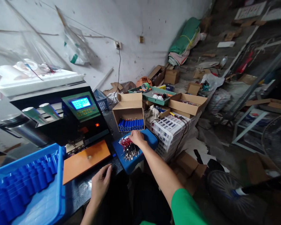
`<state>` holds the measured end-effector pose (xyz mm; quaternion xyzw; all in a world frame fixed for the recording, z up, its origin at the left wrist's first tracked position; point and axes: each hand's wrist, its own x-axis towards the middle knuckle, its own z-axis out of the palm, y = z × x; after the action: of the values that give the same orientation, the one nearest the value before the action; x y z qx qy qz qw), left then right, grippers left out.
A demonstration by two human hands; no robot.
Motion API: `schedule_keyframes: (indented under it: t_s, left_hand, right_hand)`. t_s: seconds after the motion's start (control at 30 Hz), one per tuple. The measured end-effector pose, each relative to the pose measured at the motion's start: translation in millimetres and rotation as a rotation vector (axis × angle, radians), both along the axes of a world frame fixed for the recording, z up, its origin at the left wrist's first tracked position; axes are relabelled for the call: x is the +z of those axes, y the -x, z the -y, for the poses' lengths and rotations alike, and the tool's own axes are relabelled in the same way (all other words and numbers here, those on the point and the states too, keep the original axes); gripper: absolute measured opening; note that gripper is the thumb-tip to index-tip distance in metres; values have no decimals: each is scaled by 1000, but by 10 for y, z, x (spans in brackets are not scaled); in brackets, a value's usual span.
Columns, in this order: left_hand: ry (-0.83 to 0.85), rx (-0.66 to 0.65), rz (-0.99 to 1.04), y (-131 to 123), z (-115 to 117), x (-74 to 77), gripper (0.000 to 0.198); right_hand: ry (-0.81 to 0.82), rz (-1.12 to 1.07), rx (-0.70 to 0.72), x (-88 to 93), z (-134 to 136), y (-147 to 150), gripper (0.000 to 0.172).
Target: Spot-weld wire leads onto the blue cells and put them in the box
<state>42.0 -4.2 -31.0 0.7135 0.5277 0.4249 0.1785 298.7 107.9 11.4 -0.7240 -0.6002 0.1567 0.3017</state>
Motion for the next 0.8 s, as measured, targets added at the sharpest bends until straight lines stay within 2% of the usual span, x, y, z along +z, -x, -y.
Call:
schedule_keyframes:
  t_s: [0.13, 0.33, 0.47, 0.67, 0.8]
  left_hand:
    - [4, 9, 5, -17, -2, 19, 36]
    - [16, 18, 26, -34, 10, 25, 38]
    - [21, 13, 38, -40, 13, 32, 37]
    - [42, 11, 82, -36, 18, 61, 38]
    - [65, 11, 119, -21, 24, 76, 38]
  right_hand:
    - [-6, -11, -43, -48, -26, 54, 11]
    - [-172, -398, -53, -19, -66, -84, 13]
    - [-285, -642, -53, 65, -77, -144, 18]
    - [-309, -1100, -92, 243, -39, -79, 25]
    - [-365, -1269, -67, 410, 62, 38, 24]
